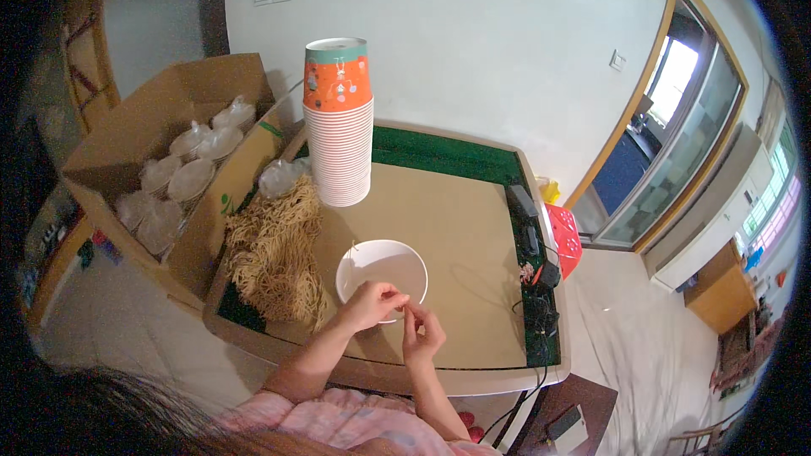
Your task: The recorder is unpacking, stacking, and preparing paper cups for packaging, including adding decorative filler.
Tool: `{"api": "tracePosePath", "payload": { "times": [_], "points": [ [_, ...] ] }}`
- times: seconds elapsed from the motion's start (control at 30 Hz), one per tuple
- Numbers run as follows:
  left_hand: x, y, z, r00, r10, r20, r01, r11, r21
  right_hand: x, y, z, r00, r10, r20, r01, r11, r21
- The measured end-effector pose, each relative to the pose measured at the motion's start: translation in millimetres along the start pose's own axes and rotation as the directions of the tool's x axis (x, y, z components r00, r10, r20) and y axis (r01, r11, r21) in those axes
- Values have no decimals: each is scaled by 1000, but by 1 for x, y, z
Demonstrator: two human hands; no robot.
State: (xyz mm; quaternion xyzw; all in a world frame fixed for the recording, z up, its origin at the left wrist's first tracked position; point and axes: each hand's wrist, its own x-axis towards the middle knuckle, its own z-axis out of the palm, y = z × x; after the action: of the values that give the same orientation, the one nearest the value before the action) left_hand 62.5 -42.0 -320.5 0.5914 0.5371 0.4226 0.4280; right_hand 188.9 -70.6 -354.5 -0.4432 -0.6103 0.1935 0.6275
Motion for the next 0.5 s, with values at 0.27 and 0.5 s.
{"api": "tracePosePath", "payload": {
  "times": [0.27,0.5],
  "points": [
    [4,7,-3,999,15,31,-17,997,80,0,-5,3,992,-121,-35,119,991,-61],
    [1,-2,-4,990,109,88,-103,992,-73,0,-5,4,993,-102,-57,97,991,-89]
  ]
}}
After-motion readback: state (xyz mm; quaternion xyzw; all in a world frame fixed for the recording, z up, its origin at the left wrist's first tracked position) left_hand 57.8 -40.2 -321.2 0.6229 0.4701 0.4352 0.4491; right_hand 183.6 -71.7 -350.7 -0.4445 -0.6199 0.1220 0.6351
